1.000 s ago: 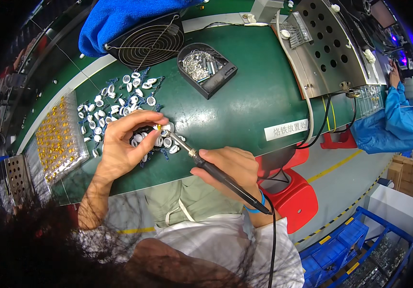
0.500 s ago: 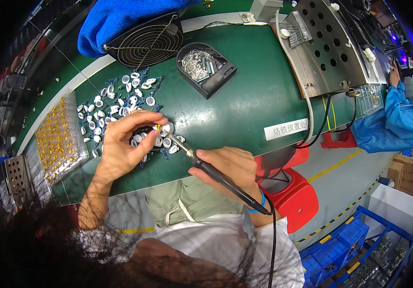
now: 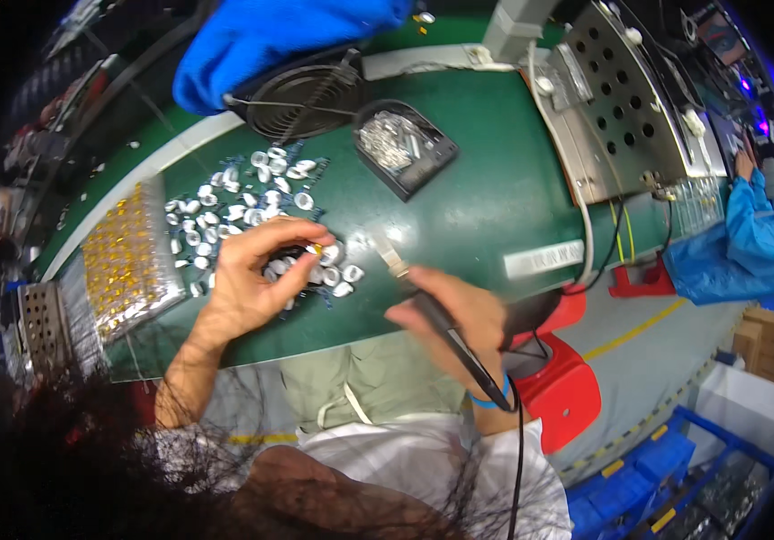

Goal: Soldering small electronic components onto a printed circuit board at a workstation.

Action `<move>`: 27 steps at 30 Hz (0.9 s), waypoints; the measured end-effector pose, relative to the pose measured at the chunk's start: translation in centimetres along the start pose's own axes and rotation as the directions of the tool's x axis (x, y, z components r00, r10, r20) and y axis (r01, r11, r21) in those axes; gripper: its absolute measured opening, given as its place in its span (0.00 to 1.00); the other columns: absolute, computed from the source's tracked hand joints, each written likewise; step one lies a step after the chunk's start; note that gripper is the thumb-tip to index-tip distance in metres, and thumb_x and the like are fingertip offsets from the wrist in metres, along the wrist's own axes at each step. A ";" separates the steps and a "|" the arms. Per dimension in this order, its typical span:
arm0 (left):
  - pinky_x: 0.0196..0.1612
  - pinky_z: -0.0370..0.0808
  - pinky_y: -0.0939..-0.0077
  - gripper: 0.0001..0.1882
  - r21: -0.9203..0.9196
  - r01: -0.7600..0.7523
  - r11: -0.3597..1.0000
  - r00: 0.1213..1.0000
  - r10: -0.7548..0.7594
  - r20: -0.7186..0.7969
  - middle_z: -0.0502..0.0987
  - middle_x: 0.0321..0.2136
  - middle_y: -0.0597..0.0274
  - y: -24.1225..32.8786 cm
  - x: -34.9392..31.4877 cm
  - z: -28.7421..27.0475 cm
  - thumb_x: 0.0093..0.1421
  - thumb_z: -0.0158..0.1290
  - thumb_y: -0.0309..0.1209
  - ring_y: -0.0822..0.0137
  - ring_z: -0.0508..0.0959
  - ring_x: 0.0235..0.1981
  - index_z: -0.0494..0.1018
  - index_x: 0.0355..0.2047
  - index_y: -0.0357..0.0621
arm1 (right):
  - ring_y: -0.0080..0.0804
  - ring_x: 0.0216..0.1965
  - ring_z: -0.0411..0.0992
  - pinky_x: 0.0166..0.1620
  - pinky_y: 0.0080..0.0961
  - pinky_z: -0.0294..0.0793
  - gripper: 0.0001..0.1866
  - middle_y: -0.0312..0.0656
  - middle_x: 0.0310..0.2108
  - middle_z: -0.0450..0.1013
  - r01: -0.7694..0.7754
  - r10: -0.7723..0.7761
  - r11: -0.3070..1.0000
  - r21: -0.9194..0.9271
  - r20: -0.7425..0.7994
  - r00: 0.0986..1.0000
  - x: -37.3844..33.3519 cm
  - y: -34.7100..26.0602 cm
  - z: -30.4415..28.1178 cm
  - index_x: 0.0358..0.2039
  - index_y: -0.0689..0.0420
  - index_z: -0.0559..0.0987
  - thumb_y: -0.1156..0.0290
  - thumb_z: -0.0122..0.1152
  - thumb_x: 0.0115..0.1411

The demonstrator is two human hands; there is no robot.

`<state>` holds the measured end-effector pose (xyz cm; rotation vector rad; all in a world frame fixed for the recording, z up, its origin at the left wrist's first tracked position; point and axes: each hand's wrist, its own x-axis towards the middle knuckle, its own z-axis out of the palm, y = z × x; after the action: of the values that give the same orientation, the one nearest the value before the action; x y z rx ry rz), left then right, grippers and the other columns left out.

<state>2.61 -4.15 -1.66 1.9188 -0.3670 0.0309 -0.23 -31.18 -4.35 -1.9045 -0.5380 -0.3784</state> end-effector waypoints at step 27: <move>0.53 0.80 0.60 0.15 0.808 0.203 0.553 0.939 0.126 -0.322 0.84 0.42 0.44 -9.5 7.9 -27.7 0.60 0.53 0.18 0.46 0.84 0.46 0.82 0.45 0.35 | 0.39 0.28 0.80 0.38 0.31 0.78 0.21 0.47 0.30 0.82 -0.174 0.180 0.981 0.085 -0.078 0.980 -0.7 3.2 2.6 0.60 0.67 0.74 0.79 0.59 0.67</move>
<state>16.88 22.39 1.63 2.8203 -0.0374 0.6230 0.90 -29.97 -8.12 -1.8353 -0.3188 -0.3164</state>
